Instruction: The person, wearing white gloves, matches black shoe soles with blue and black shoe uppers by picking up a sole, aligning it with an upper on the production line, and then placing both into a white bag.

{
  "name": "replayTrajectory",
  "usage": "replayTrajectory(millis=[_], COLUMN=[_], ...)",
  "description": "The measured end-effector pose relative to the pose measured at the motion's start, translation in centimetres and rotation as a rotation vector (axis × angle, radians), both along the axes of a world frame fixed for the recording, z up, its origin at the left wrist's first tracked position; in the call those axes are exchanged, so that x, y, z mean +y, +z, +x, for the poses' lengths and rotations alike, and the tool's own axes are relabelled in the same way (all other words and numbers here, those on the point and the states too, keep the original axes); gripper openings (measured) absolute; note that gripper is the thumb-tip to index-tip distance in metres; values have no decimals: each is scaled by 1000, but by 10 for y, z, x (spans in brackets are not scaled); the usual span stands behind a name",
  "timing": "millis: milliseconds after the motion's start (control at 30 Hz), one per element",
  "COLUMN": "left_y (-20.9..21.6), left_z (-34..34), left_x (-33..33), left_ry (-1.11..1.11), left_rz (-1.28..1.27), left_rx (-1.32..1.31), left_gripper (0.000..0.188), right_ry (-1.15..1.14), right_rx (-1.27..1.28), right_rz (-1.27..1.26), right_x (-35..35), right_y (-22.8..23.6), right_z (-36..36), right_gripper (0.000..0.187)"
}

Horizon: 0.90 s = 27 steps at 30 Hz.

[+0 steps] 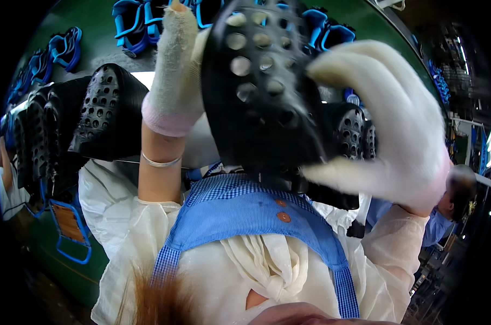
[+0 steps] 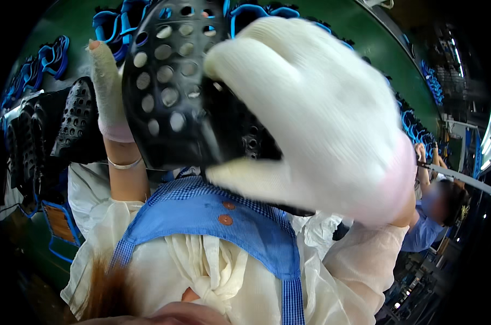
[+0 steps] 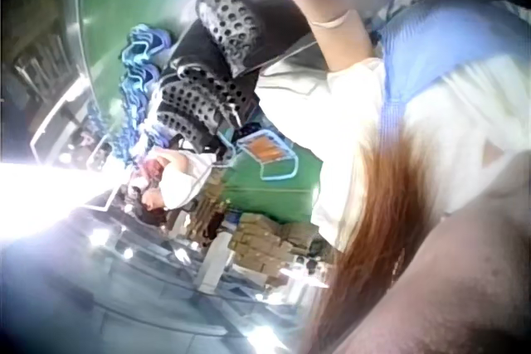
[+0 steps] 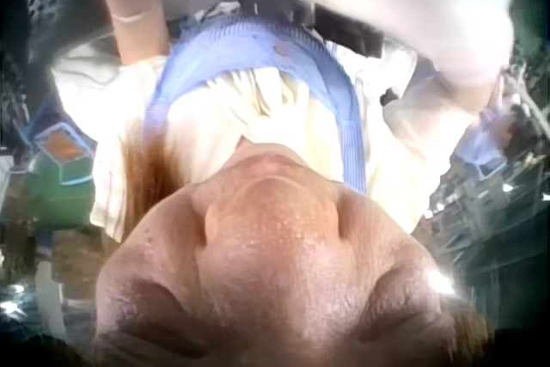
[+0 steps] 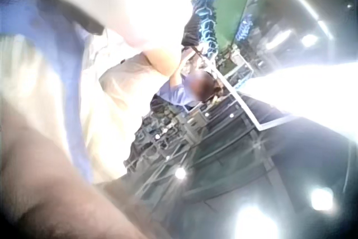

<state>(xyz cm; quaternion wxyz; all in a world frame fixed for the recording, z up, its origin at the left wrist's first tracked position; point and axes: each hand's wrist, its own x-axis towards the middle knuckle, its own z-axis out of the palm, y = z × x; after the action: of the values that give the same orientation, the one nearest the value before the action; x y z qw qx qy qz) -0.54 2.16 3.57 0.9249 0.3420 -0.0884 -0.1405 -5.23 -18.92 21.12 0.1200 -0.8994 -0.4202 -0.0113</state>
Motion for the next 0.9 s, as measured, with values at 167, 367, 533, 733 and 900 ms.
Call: replayTrajectory(millis=[167,367,533,733,900], left_y=[19,-23,-42,-126,-146], left_z=[7,38,71,94,92], left_x=[-9,-12,-14,-10,-23], left_ry=[44,371,563,1010,947], left_rz=[-169,-165,71,960,1280], left_rx=[193,96,201,-303,-366], left_gripper=[34,30,28,42,44], right_ry=[-91,-320,-219,-394,-421], right_rx=[247,489,366,416,492], right_rz=[197,191,-52,-347,-518], right_x=[17,55,58,68,85], right_y=[-53,-94,-120,-114,-123], right_z=[47,83,123,186,242], right_gripper=[56,50,45,51,52])
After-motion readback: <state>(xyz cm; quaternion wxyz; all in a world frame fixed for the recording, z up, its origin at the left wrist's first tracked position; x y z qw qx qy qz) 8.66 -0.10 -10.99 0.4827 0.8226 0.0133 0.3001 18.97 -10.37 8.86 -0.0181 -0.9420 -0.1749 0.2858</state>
